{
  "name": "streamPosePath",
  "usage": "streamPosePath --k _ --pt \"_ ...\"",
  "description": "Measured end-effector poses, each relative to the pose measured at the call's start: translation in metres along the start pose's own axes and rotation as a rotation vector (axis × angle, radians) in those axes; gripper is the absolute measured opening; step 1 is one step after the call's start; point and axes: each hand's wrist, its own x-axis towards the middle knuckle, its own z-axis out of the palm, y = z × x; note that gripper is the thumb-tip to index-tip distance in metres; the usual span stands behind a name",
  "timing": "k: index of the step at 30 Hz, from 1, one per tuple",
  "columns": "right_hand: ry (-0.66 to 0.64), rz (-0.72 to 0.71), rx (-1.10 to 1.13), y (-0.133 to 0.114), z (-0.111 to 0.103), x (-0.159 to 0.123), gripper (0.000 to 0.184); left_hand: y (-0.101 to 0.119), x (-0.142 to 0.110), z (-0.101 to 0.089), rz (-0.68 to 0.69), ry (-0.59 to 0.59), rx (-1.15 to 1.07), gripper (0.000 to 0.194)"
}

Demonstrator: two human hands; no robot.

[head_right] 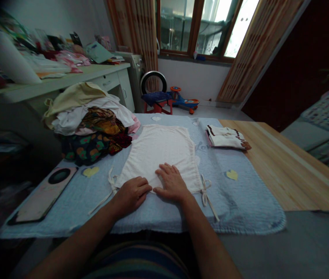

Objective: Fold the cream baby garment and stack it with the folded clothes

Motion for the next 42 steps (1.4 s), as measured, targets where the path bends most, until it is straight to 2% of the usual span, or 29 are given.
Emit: streamPosePath --k 7,19,28,31,35,39,42 --pt "-0.012 0.003 0.011 0.0 0.001 0.001 0.067 -0.007 -0.011 -0.004 -0.068 -0.017 0.004 0.015" --pt "-0.001 0.017 0.011 -0.003 -0.002 0.0 0.067 -0.034 -0.041 -0.013 -0.158 0.063 -0.035 0.023" --pt "-0.016 0.03 0.003 -0.003 -0.002 0.001 0.066 -0.045 -0.054 -0.023 -0.234 0.04 -0.022 0.03" --pt "-0.012 0.026 0.001 -0.003 -0.001 0.001 0.066 -0.045 -0.051 -0.028 -0.26 -0.008 -0.044 0.029" --pt "-0.004 0.023 -0.001 -0.004 -0.002 0.0 0.065 -0.039 -0.033 -0.032 -0.277 -0.019 -0.005 0.023" --pt "-0.005 0.02 0.005 -0.003 -0.001 0.0 0.067 -0.034 -0.008 -0.022 -0.218 0.006 0.015 0.023" --pt "0.005 0.018 0.006 -0.002 0.0 0.0 0.067 -0.032 0.001 -0.013 -0.224 0.008 0.052 0.022"
